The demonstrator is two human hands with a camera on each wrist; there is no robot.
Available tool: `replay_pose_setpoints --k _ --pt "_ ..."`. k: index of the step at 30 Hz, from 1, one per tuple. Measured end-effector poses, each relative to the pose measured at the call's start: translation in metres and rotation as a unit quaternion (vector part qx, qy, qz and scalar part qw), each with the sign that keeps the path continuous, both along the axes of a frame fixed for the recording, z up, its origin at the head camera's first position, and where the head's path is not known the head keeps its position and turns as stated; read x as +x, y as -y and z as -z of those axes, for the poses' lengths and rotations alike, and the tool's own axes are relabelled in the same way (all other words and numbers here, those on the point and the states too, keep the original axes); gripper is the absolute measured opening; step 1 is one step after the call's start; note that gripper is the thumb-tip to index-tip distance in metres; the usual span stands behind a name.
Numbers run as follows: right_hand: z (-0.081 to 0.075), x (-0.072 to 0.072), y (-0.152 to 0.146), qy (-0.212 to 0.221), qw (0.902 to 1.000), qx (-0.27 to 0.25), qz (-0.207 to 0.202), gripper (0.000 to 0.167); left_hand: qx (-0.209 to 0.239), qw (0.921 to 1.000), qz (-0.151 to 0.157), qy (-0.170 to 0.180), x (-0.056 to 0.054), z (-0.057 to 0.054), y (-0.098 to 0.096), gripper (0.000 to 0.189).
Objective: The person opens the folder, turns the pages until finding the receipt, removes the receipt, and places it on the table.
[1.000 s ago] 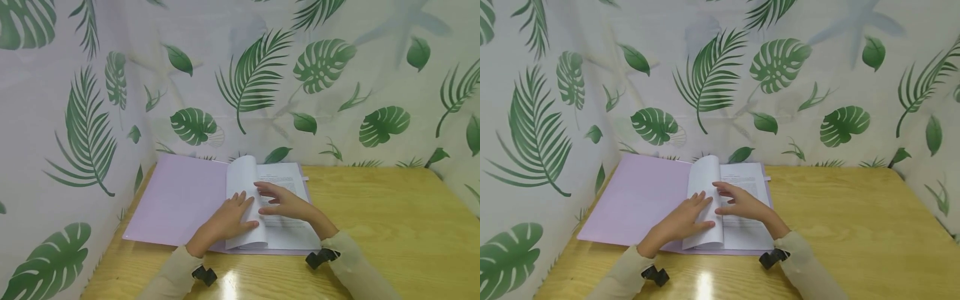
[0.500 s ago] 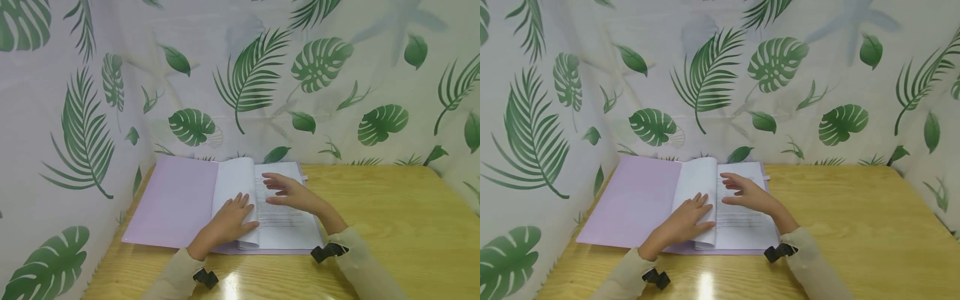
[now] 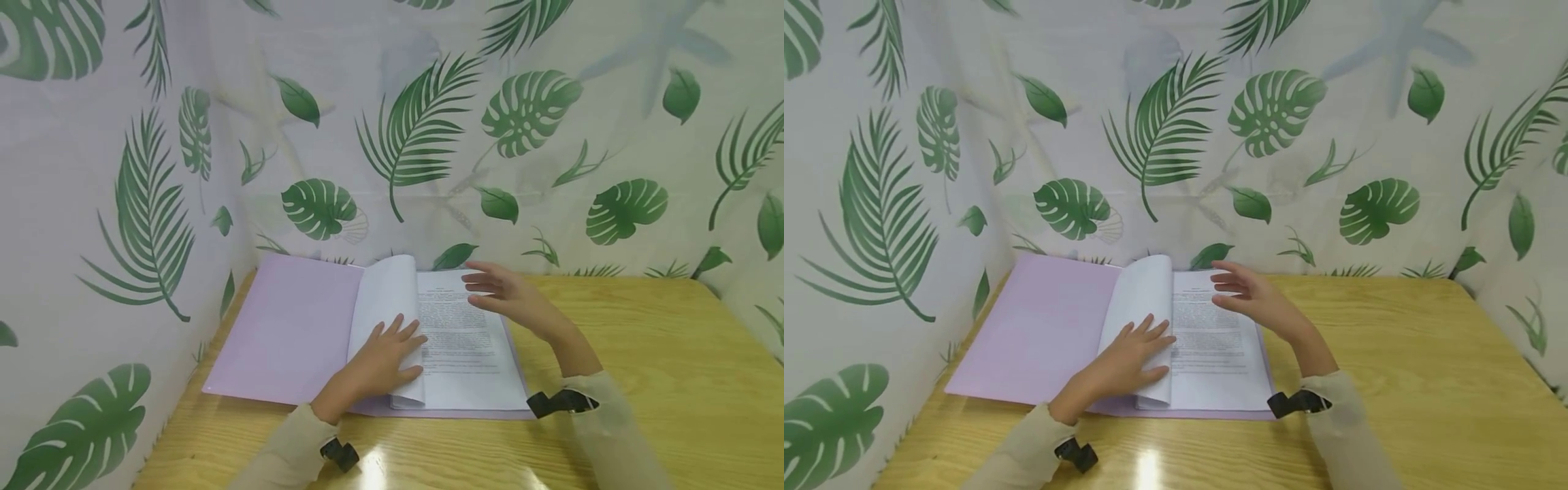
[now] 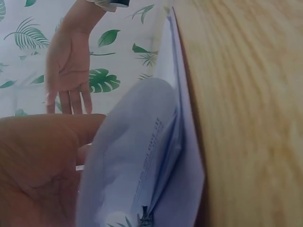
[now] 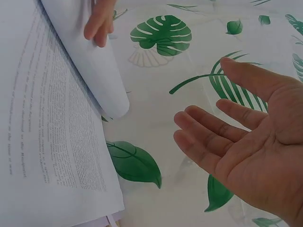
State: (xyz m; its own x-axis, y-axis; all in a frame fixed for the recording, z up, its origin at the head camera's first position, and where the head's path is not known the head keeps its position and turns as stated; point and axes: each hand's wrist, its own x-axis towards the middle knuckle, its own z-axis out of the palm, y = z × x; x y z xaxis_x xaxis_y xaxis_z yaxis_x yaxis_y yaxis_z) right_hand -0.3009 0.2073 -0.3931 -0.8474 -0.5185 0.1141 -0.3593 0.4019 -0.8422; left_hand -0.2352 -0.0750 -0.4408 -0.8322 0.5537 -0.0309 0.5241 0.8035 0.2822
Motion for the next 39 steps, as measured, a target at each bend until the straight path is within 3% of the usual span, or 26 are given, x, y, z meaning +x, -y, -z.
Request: replay_pose_setpoints --k 6,17,21,30,39 --pt "-0.002 -0.002 -0.012 -0.005 1.0000 0.000 0.008 0.064 -0.020 0.9993 -0.003 0.032 0.005 0.006 -0.006 0.063" --pt "-0.006 -0.028 -0.030 0.003 0.9987 0.023 0.046 0.057 -0.004 0.9998 -0.020 0.005 0.001 -0.005 0.000 0.062" --pt "0.000 -0.035 -0.037 0.012 0.9977 0.038 0.054 0.054 0.007 0.9998 -0.020 0.003 0.001 -0.003 -0.001 0.066" --pt "0.023 -0.045 -0.038 0.019 0.9959 0.069 0.055 0.051 0.003 0.9994 -0.006 0.033 0.001 0.012 -0.005 0.067" --pt "0.030 -0.049 -0.035 0.016 0.9938 0.091 0.062 0.050 0.009 0.9997 -0.017 0.014 0.000 0.003 0.003 0.075"
